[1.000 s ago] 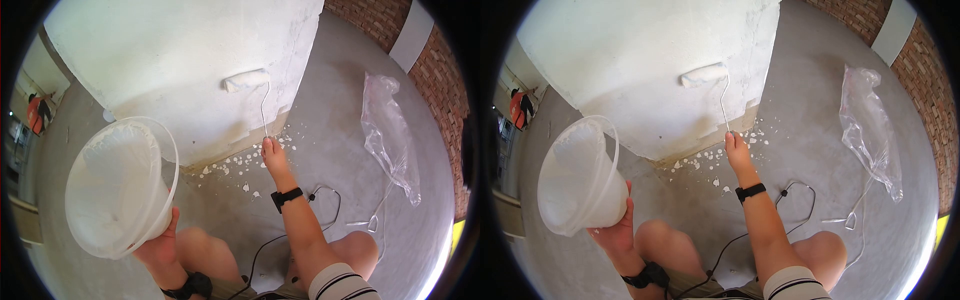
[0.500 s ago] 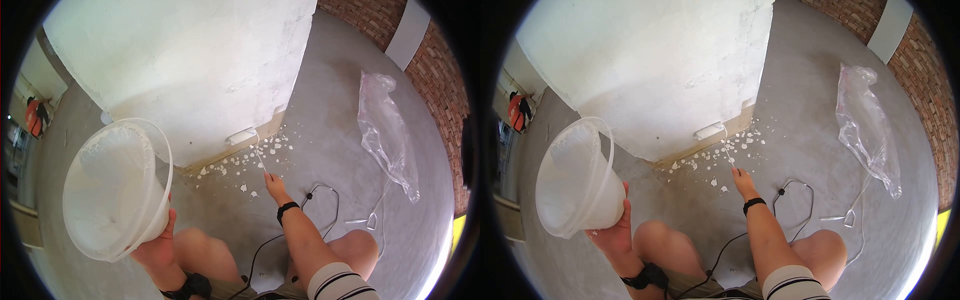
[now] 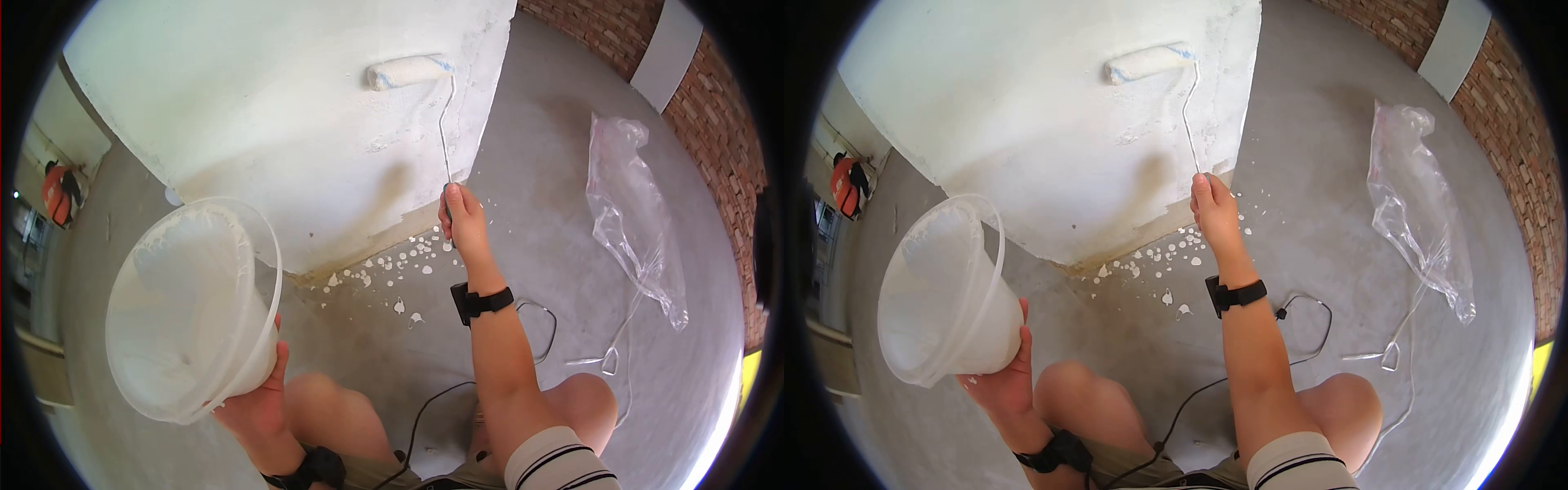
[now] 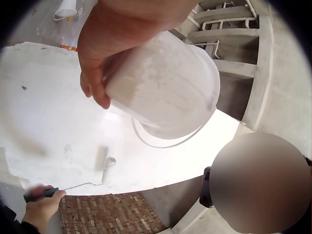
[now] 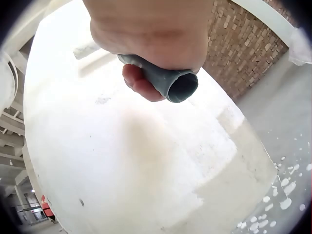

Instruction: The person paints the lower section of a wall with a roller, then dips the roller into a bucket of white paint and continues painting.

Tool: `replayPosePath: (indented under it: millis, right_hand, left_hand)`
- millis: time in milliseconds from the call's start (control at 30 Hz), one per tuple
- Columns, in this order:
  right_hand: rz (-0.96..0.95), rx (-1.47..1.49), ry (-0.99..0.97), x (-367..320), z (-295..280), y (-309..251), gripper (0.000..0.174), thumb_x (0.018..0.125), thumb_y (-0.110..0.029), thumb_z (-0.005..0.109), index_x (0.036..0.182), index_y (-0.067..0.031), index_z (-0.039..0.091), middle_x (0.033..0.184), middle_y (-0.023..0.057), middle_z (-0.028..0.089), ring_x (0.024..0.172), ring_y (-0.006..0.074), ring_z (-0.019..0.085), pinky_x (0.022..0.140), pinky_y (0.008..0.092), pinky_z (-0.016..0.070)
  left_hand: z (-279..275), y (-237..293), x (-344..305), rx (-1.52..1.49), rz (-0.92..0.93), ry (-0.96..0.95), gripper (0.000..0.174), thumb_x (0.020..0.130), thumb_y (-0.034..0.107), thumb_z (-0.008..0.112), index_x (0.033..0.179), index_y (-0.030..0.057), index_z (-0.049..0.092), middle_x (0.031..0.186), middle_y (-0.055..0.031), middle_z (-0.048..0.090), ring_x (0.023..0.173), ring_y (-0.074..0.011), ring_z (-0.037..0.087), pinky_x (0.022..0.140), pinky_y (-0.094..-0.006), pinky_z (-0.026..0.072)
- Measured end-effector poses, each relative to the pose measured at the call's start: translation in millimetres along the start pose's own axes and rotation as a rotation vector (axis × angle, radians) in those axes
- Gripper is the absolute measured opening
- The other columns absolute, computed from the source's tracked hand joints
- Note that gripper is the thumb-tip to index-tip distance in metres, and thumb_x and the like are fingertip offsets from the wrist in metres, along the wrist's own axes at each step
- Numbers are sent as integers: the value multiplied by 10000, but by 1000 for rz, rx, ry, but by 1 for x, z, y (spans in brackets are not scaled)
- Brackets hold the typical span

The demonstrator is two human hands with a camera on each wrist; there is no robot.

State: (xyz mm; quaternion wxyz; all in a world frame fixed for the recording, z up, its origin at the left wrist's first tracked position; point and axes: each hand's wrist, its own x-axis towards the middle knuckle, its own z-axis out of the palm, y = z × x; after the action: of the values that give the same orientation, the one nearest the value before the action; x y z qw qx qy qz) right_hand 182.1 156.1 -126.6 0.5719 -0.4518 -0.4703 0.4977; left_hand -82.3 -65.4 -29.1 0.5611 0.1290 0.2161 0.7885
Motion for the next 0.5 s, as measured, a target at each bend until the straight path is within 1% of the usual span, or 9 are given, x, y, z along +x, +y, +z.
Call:
replayPosePath:
  millis: [67, 133, 167, 267, 333, 367, 433, 467, 500]
  right_hand:
    - [60, -2, -16, 2, -5, 7, 357, 958, -363, 453, 756, -68, 474, 585, -35, 411, 475, 38, 357, 422, 211, 277]
    - [42, -164, 46, 2, -11, 33, 390, 955, -384, 444, 782, -39, 496, 601, -8, 448, 521, 72, 419, 471, 244, 338]
    - [46, -164, 47, 1, -14, 49, 390, 955, -384, 444, 782, -39, 496, 601, -8, 448, 521, 72, 419, 471, 244, 338]
    - [79, -307, 116, -7, -23, 92, 443, 949, -422, 433, 845, -2, 529, 625, 28, 501, 582, 114, 483, 540, 290, 395]
    - [144, -392, 114, -16, -28, 114, 478, 939, -448, 426, 905, 14, 548, 649, 86, 550, 595, 181, 531, 576, 337, 424]
    - [143, -393, 114, -20, -31, 124, 478, 939, -448, 426, 905, 14, 548, 649, 86, 550, 595, 181, 531, 576, 337, 424]
    - [211, -580, 114, -29, -38, 145, 480, 935, -446, 414, 942, 8, 570, 734, 163, 610, 682, 295, 597, 634, 397, 449]
    - [211, -582, 117, -35, -42, 164, 480, 935, -446, 414, 942, 8, 570, 734, 163, 610, 682, 295, 597, 634, 397, 449]
    - [123, -653, 170, -41, -47, 185, 443, 937, -430, 416, 832, -17, 540, 637, 107, 551, 575, 220, 541, 550, 355, 417]
  left_hand:
    - [0, 0, 1, 7, 9, 32, 629, 897, 499, 413, 1404, 142, 306, 1439, -130, 307, 1289, -510, 249, 925, -584, 430]
    - [1, 0, 1, 6, 6, 34, 624, 899, 495, 411, 1403, 142, 307, 1438, -129, 309, 1290, -509, 249, 926, -582, 431]
    - [1, 0, 0, 2, 3, 37, 619, 901, 490, 410, 1403, 141, 309, 1437, -127, 312, 1291, -508, 249, 927, -579, 431]
    - [2, 0, 0, -1, 5, 40, 611, 904, 480, 411, 1405, 145, 308, 1439, -125, 311, 1295, -502, 248, 931, -575, 431]
    - [1, 1, 1, -7, 1, 34, 610, 905, 477, 413, 1405, 143, 307, 1440, -126, 310, 1297, -500, 245, 935, -578, 426]
    - [1, 0, 0, -14, -2, 28, 610, 905, 475, 414, 1405, 142, 307, 1441, -127, 308, 1300, -498, 242, 940, -580, 421]
    - [0, 1, 1, -18, -10, 14, 612, 905, 475, 414, 1405, 139, 306, 1442, -129, 306, 1301, -497, 240, 943, -582, 417]
    - [-1, 1, 2, -20, -18, 0, 614, 905, 475, 415, 1405, 136, 306, 1442, -131, 305, 1302, -496, 238, 947, -584, 412]
    - [-2, 0, 2, -21, -20, -2, 614, 905, 475, 415, 1405, 136, 306, 1442, -131, 305, 1302, -496, 238, 947, -584, 412]
